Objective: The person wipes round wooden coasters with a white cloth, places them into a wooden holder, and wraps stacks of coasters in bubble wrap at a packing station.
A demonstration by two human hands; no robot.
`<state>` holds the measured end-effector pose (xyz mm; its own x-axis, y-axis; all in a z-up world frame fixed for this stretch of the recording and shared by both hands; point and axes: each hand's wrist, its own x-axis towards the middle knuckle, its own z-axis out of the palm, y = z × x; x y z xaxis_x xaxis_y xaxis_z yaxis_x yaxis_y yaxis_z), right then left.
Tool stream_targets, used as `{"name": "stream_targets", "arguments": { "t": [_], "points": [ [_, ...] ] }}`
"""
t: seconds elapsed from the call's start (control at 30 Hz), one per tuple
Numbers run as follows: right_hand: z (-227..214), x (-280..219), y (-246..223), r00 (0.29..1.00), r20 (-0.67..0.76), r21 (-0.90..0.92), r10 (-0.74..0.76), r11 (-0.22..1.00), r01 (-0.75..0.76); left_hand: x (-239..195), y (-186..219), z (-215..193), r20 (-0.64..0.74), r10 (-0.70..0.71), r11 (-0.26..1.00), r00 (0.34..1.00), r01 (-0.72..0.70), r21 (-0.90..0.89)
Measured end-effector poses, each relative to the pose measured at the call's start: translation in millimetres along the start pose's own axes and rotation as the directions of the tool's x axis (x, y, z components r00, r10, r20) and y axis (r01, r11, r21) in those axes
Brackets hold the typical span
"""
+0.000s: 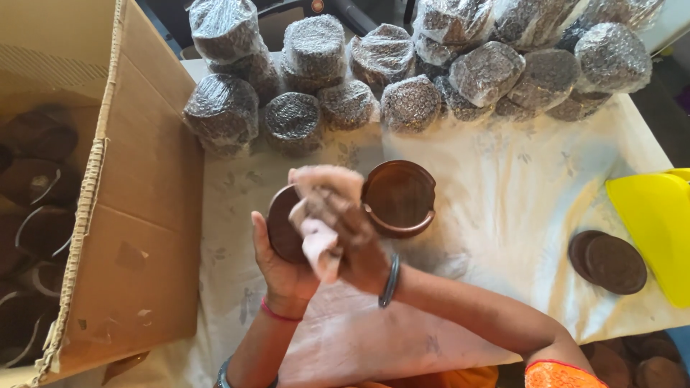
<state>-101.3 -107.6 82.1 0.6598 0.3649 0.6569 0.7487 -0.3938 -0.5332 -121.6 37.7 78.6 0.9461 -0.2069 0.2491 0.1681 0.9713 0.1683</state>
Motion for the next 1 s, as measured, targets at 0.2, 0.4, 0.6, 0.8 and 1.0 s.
{"name": "stream_targets", "arguments": {
  "t": [0.2,0.4,0.6,0.8,1.0],
  "points": [
    [-1.3,-2.2,-8.3,0.975,0.098,-0.096,-0.199,0.973,0.208,10.5,-10.7,42.3,0.187,0.117,0.640,0.975,-0.218,0.737],
    [-23.4,27.1,3.6,0.996,-0.006,-0.226,-0.088,0.971,0.084,-8.4,-22.7,-60.8,-0.148,-0.120,0.987,0.982,0.134,0.090],
    [-28.9,11.8,27.9,0.993,-0.083,0.087,0.081,0.993,-0.074,11.2,-10.7,-7.9,-0.346,0.045,0.960,0.937,0.056,0.276],
    [-19.6,2.9,17.0,0.990,0.042,0.148,-0.137,0.980,0.129,-8.1,-4.0,-133.3,-0.090,-0.134,0.933,0.987,0.095,-0.347],
    [-25.4,-3.7,34.1,0.998,-0.066,0.267,0.002,0.964,0.015,18.9,-4.3,22.4,-0.413,-0.011,0.993,0.911,0.059,0.104]
  ]
}}
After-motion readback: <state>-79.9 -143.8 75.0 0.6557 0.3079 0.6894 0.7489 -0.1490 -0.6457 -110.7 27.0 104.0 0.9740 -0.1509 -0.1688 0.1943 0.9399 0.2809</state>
